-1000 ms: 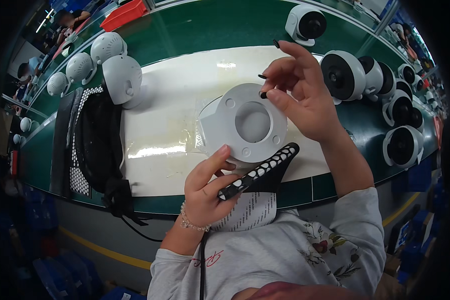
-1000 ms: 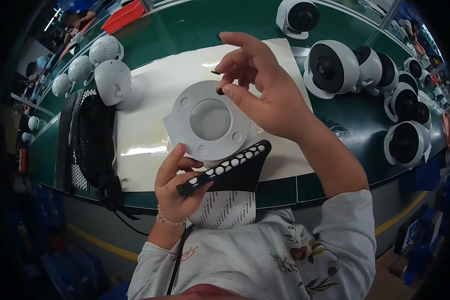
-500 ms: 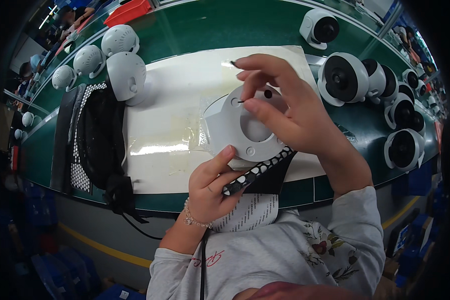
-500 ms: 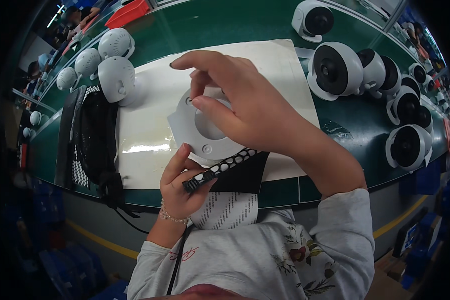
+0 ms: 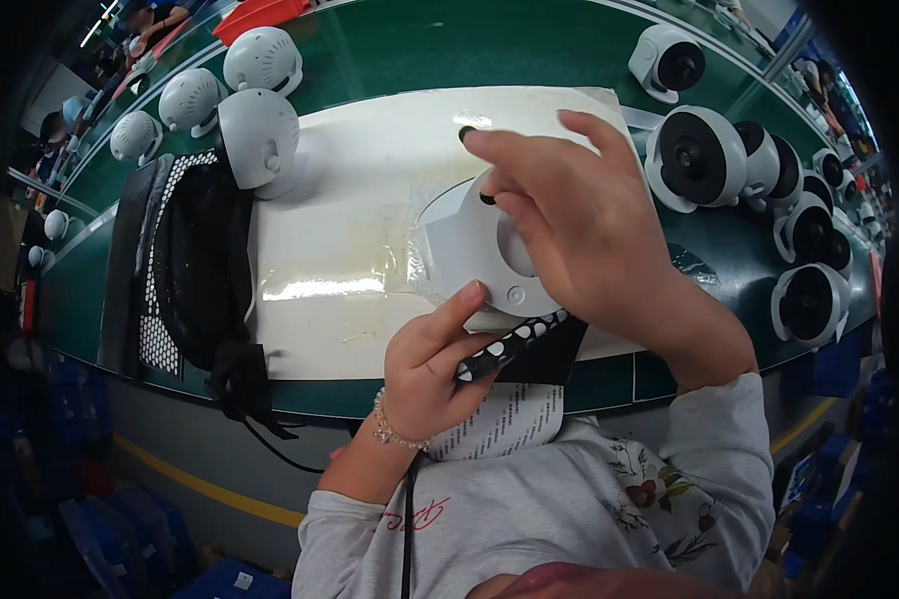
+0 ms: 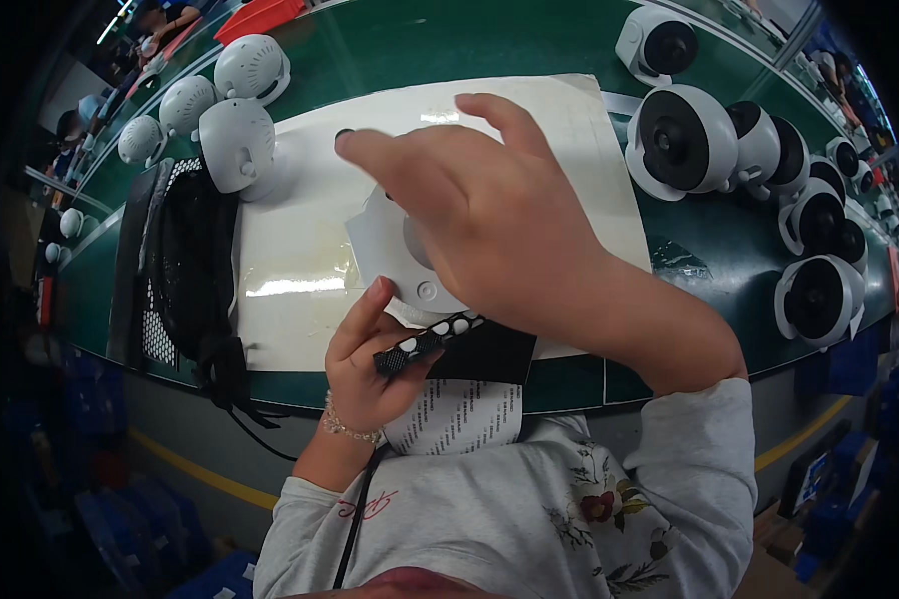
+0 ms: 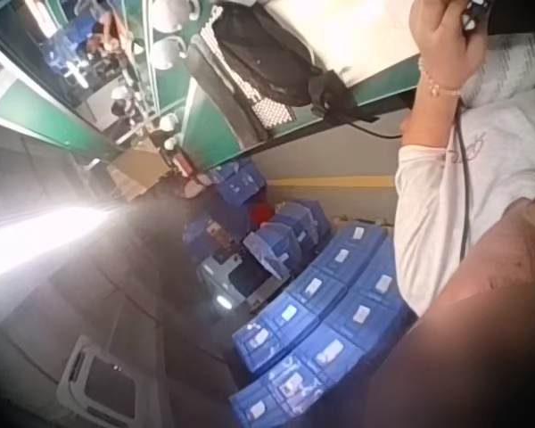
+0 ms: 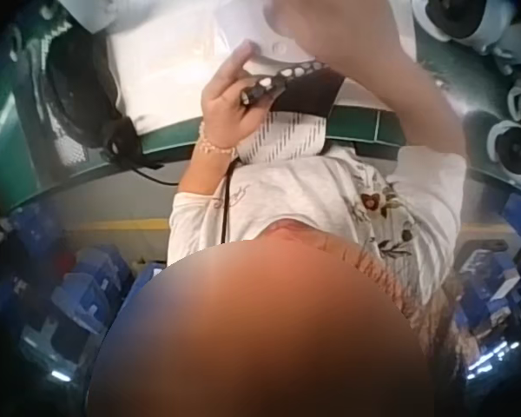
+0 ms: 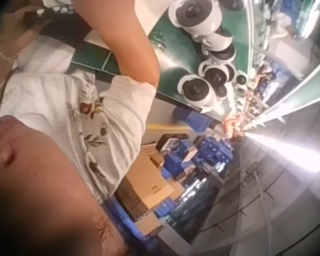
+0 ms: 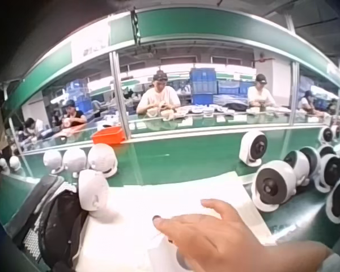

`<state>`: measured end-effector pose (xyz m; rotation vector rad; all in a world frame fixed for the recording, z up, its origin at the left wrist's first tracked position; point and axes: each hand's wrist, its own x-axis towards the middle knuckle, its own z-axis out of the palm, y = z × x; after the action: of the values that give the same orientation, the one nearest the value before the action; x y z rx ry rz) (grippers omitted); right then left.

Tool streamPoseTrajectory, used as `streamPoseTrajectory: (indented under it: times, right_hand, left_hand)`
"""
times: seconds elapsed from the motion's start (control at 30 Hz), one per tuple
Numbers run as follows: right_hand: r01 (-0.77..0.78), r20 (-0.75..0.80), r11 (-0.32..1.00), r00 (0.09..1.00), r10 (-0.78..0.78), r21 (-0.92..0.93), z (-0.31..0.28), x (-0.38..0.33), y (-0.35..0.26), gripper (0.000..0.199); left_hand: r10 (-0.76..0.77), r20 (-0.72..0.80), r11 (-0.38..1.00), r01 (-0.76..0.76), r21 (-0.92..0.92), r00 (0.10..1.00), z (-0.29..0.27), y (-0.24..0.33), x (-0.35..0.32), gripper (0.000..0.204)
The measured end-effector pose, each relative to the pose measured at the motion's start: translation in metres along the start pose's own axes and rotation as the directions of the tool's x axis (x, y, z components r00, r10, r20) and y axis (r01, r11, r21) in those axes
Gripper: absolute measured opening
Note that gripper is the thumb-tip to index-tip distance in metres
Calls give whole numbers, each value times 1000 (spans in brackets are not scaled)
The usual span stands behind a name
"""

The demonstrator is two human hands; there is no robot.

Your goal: Manually attaching small components from a sheet to the base of white electronic housings on an assembly line.

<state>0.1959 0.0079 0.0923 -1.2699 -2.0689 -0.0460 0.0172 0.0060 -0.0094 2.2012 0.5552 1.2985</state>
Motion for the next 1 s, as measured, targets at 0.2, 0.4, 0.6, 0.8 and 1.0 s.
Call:
streamPoseTrajectory:
  times: [0.2,0.4,0.6,0.8,1.0]
  right_hand:
    - [8,107,996,994,2,-87,-12,-18,-9,31]
    - [-102,108,971,991,80,217,-6,-35,-6,7]
    - [-125,154,978,983,99,170,1,-41,-8,10]
    - [168,6,912,984,-179,-374,9,-67,-7,26]
    - [28,3,999,1000,-28,-16,3,-63,-19,23]
  left_hand:
    - [-2,31,1000,2,-3,1000,-2,-2,-5,22]
    - [-23,0,999,23,-28,1000,-1,1,-1,23]
    - [-54,-36,998,53,-34,998,0,2,-1,24]
    - [-48,-45,999,46,-29,998,0,2,1,23]
    - [20,-57,1000,-21,-17,998,3,-2,-1,32]
